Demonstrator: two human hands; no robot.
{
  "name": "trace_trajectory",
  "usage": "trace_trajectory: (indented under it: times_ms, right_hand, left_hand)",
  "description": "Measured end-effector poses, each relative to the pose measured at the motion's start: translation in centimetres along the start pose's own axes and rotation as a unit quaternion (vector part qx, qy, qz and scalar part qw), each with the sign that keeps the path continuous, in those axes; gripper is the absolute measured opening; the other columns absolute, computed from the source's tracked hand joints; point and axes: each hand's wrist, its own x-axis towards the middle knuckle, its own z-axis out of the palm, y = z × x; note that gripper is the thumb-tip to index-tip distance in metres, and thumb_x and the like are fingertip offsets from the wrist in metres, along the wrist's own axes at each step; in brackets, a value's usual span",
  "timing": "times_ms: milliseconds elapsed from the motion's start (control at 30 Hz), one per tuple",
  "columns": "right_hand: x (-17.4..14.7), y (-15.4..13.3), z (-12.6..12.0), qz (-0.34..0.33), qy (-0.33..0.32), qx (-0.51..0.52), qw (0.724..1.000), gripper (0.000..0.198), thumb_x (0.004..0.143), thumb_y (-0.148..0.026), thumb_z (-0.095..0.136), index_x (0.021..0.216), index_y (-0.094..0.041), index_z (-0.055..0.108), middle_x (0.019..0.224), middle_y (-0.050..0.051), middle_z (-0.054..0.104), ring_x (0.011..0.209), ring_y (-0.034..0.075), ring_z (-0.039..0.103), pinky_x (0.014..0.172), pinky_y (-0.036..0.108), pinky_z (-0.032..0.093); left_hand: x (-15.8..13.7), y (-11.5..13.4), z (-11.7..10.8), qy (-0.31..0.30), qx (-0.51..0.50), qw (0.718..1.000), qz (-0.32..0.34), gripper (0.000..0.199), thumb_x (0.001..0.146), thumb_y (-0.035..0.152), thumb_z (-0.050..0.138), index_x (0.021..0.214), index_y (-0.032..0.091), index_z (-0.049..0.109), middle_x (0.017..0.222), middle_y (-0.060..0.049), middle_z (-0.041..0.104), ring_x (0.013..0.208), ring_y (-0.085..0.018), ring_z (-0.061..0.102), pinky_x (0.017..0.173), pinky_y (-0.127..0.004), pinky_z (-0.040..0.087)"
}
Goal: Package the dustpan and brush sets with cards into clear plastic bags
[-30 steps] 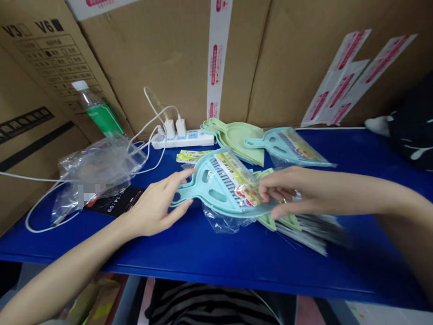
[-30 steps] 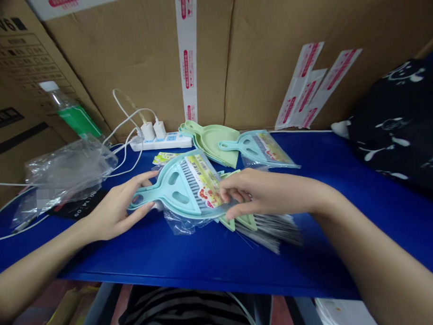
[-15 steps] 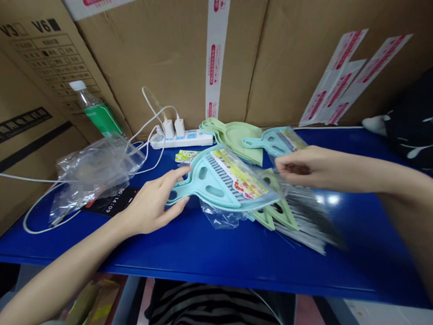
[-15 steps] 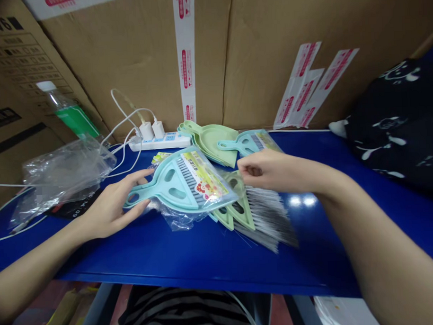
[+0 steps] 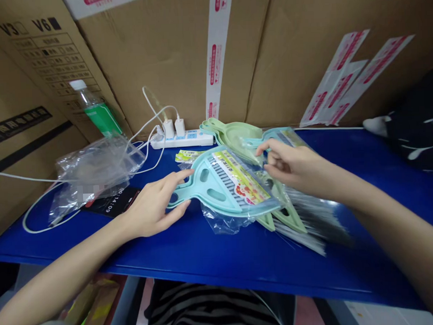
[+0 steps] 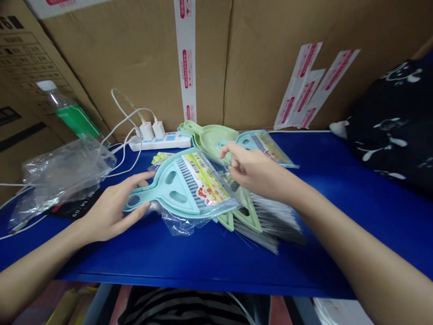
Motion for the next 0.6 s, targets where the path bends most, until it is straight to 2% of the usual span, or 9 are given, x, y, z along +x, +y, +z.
trace_trajectory:
  times_ms: [133, 200, 367, 500, 600]
  right_hand:
    - [0.06, 0.94, -0.33, 0.032, -0.027, -0.063, 0.997, 0.009, 0.078, -0.027, 0.042, 0.081, -0.024, 0.050, 0.047, -0.007, 0.037, 0.044, 0.014, 0.038, 0.050, 0.030, 0.030]
    - [0.15, 0.76, -0.24, 0.026, -0.032, -0.066, 0.997, 0.014, 0.080, -0.031, 0.042, 0.079, -0.024, 0.053, 0.047, -0.006, 0.037, 0.044, 0.014, 0.038, 0.049, 0.030, 0.030]
    - [0.48, 0.19, 0.05, 0.031, -0.029, -0.038, 0.998, 0.030, 0.085, -0.040, 0.038, 0.082, -0.023, 0.062, 0.046, -0.005, 0.042, 0.043, 0.013, 0.039, 0.047, 0.029, 0.030]
    - [0.64, 0.61, 0.08, 0.037, -0.048, -0.022, 0.998, 0.028, 0.082, -0.039, 0.044, 0.084, -0.021, 0.065, 0.049, -0.004, 0.047, 0.044, 0.013, 0.041, 0.047, 0.030, 0.032]
    - [0.66, 0.76, 0.11, 0.037, -0.043, 0.019, 0.998, 0.028, 0.081, -0.037, 0.046, 0.091, -0.021, 0.066, 0.049, -0.005, 0.045, 0.046, 0.013, 0.042, 0.049, 0.030, 0.035]
  left_hand:
    - [0.13, 0.02, -0.11, 0.012, 0.003, 1.000, 0.010, 0.037, 0.096, 0.029, 0.040, 0.130, 0.017, 0.036, 0.100, -0.006, 0.065, 0.071, -0.014, 0.063, 0.060, -0.024, 0.049]
    - [0.16, 0.05, -0.12, 0.012, 0.000, 1.000, 0.016, 0.037, 0.095, 0.029, 0.040, 0.130, 0.017, 0.035, 0.096, -0.005, 0.065, 0.068, -0.014, 0.062, 0.059, -0.024, 0.048]
    - [0.12, 0.16, -0.02, 0.011, -0.003, 1.000, 0.019, 0.037, 0.095, 0.029, 0.040, 0.131, 0.019, 0.035, 0.097, -0.005, 0.065, 0.070, -0.015, 0.062, 0.061, -0.025, 0.049]
    - [0.03, 0.19, -0.04, 0.021, -0.009, 0.999, 0.025, 0.038, 0.094, 0.028, 0.041, 0.131, 0.019, 0.035, 0.102, -0.007, 0.066, 0.074, -0.015, 0.064, 0.066, -0.026, 0.051]
    - [-0.07, 0.05, 0.03, 0.026, -0.012, 0.999, 0.031, 0.039, 0.094, 0.028, 0.042, 0.132, 0.020, 0.035, 0.104, -0.007, 0.066, 0.074, -0.015, 0.063, 0.066, -0.026, 0.050]
